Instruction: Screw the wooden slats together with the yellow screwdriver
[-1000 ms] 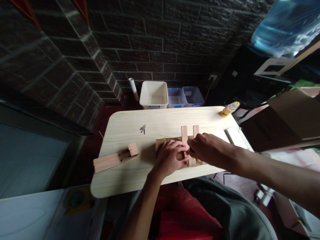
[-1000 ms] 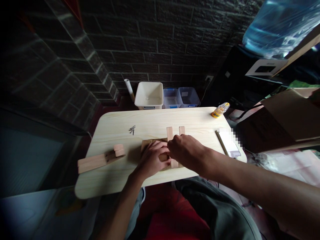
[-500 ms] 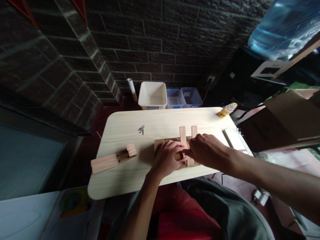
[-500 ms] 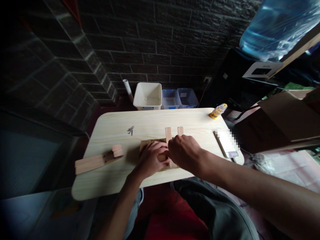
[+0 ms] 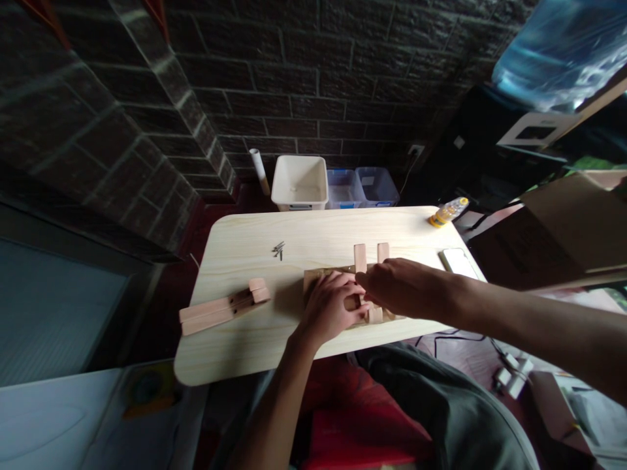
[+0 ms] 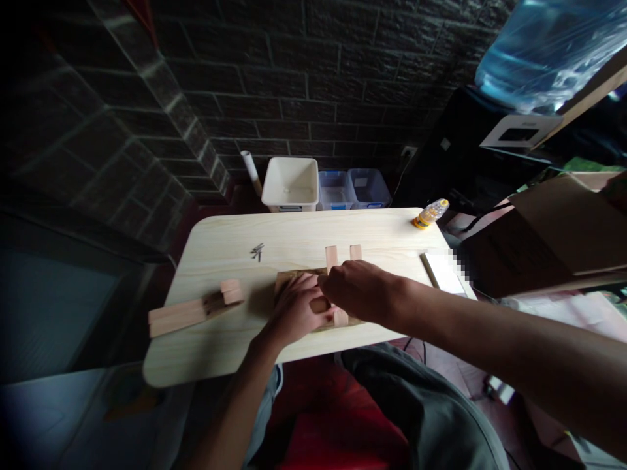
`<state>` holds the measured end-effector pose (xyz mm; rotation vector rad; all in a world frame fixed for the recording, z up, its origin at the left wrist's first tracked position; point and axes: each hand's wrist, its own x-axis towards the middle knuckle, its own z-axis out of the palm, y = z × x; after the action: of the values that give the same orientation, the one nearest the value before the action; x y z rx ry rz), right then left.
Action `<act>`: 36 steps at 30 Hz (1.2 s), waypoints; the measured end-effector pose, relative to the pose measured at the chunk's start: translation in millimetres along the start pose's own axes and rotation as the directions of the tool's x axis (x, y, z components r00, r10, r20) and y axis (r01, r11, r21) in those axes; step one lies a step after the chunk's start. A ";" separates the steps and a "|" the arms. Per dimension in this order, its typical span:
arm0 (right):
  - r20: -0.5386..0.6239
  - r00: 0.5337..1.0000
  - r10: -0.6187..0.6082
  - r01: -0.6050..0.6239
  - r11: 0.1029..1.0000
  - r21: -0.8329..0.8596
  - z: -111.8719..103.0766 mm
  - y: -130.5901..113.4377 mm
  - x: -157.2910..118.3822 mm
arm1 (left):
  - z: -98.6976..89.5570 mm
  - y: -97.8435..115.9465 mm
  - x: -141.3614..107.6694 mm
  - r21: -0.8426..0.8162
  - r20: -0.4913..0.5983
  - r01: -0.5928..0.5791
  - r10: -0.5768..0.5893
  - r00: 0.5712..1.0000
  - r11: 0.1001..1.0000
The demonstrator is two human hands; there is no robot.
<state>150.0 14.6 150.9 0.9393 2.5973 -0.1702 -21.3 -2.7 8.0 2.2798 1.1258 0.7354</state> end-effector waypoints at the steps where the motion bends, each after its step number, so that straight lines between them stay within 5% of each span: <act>1: -0.006 1.000 0.003 -0.003 1.000 -0.011 2.3 -0.9 0.7 | 0.0 0.1 0.1 0.005 0.001 0.001 -0.001 1.000 1.000; 13: -0.023 0.990 0.141 -0.142 0.986 -0.085 8.3 -19.8 1.8 | -1.3 0.4 -1.6 -0.046 -0.003 0.002 -0.002 1.000 0.999; 20: -0.082 0.950 0.302 -0.295 0.952 0.086 12.6 -8.5 -9.2 | -0.7 1.5 -0.9 -0.069 0.001 0.017 -0.017 1.000 0.997; 26: -0.213 0.880 0.424 -0.347 0.881 0.322 -6.0 18.3 -43.9 | 2.0 -2.2 -0.2 -0.090 -0.025 -0.007 0.005 1.000 0.996; 29: -0.281 0.789 0.547 -0.351 0.775 0.525 -7.4 26.2 -72.8 | 1.2 -3.2 1.3 -0.105 -0.033 -0.006 0.002 0.999 0.994; 31: -0.287 0.691 0.664 -0.231 0.578 0.783 3.3 26.6 -89.5 | -0.9 -2.8 2.4 -0.122 -0.022 -0.008 0.005 1.000 0.992; 36: -0.196 0.314 0.929 0.063 0.186 0.981 61.8 25.5 -97.2 | -5.8 -0.2 2.8 -0.149 -0.014 -0.008 0.006 1.000 0.989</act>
<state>253.9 -38.0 131.5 3.0767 2.3481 -1.4278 -23.7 0.7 12.8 2.1579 1.0329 0.8117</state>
